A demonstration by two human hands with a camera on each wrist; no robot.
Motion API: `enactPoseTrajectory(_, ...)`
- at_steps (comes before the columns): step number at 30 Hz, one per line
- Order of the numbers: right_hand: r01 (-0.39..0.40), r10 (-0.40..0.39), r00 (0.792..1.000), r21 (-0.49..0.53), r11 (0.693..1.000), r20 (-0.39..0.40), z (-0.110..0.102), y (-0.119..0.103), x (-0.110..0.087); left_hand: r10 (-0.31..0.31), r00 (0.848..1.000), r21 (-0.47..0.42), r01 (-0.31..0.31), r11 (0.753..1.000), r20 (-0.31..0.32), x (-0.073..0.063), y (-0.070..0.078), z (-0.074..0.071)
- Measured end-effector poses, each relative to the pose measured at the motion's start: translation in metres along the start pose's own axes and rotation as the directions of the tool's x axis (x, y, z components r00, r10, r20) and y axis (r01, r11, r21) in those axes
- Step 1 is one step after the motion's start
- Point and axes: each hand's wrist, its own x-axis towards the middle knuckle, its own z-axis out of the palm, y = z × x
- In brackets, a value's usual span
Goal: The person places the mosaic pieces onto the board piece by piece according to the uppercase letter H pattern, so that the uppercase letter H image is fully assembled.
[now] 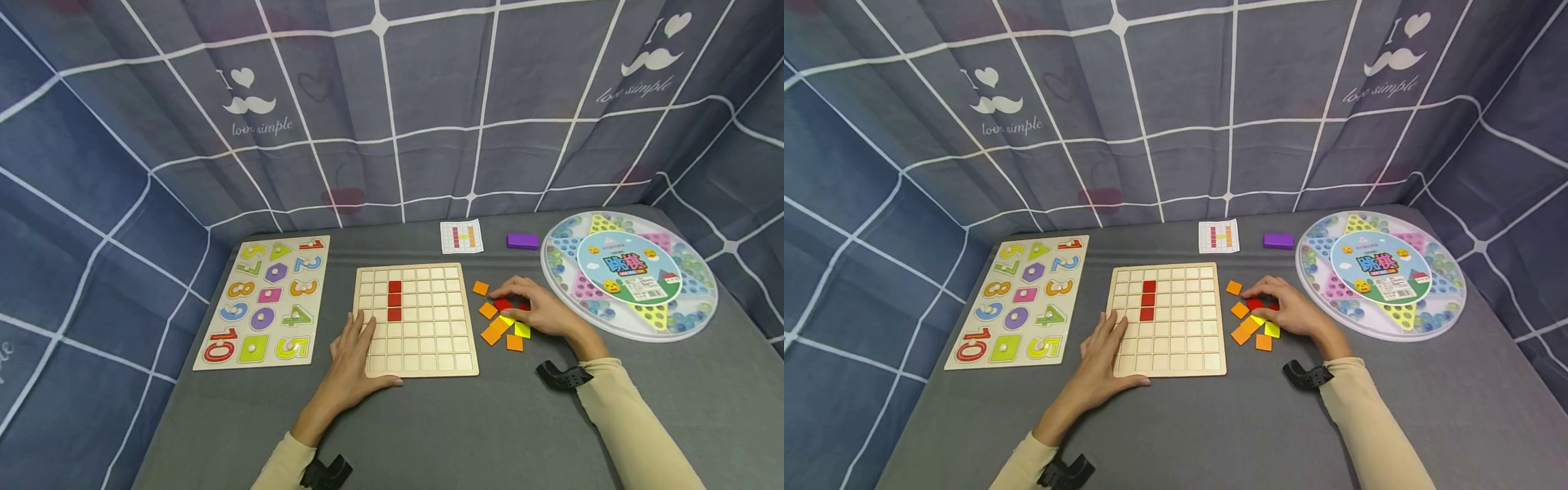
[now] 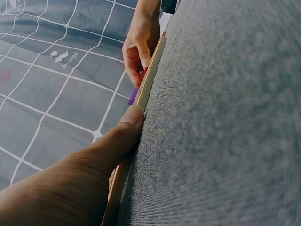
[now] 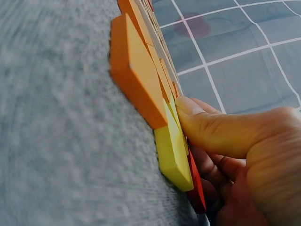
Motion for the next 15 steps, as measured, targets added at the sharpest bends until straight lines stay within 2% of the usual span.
enactPoseTrajectory(7,0.002,-0.003,1.000,0.054,0.999,0.020,0.0005,-0.0005,0.0005,-0.009,1.000,0.010,0.008,1.000,0.007,0.0010,0.0000,-0.0020)
enactPoseTrajectory(15,0.020,-0.020,1.000,0.054,0.998,0.010,0.0013,0.0001,0.0003,-0.002,1.000,0.012,0.003,1.000,-0.008,-0.0002,-0.0001,-0.0006)
